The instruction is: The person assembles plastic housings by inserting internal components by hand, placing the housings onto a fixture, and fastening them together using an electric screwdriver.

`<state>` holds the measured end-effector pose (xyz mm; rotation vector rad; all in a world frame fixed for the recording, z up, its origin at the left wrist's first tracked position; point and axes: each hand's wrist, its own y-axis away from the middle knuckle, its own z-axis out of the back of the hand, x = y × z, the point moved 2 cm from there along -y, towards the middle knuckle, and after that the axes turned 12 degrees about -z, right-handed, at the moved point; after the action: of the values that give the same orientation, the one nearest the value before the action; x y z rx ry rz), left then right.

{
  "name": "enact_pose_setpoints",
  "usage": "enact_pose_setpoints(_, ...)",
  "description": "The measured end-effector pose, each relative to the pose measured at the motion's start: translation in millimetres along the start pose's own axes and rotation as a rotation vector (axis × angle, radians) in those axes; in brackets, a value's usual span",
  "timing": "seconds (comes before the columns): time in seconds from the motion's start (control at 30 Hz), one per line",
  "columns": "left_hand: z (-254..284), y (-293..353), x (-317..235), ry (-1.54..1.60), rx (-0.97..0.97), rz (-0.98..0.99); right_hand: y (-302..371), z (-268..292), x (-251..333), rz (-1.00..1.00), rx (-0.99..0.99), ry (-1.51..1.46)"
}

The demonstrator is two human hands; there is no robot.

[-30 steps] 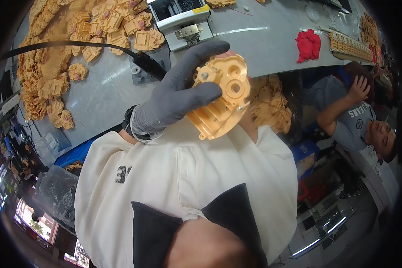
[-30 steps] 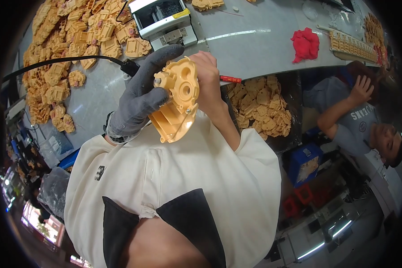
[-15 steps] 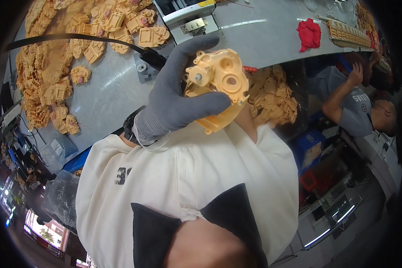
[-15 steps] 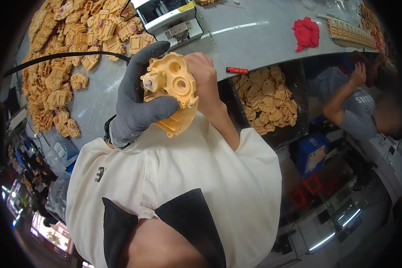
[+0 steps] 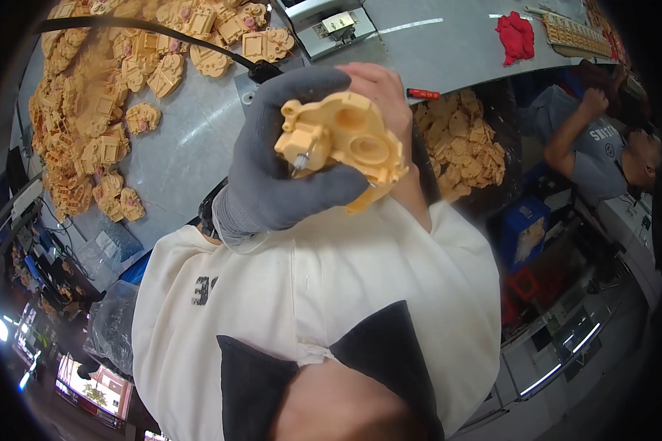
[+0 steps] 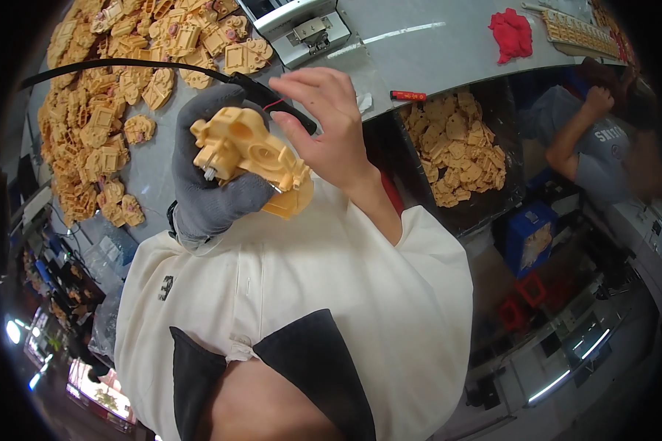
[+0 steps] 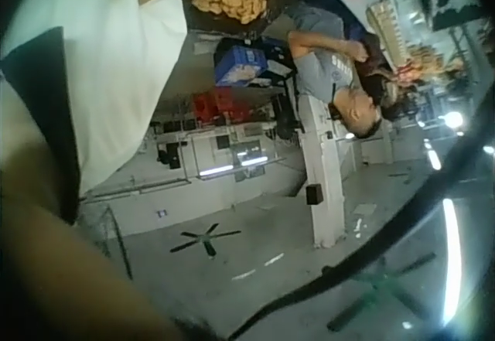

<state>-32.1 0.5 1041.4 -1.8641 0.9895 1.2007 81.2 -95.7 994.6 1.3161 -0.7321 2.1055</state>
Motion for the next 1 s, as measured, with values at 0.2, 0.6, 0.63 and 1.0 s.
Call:
enact_pose_setpoints(0.2, 2, 22, -21, 0.014, -0.049, -0.158, 25, 29, 29, 0.063, -0.339, -0.261)
enact_pose_setpoints(0.6, 36, 95, -45, -0.273, -0.208, -0.271, 84, -16, 117, 0.408, -0.286, 0.259)
enact_pose_setpoints(0.63, 38, 98, -51, -0.297, -0.172, -0.227, 88, -21, 120, 0.412, -0.288, 0.262)
enact_pose_setpoints(1.0, 79, 135, -60, -0.043, -0.086, 0.139, 110, -65, 131, 0.351, -0.179, 0.525)
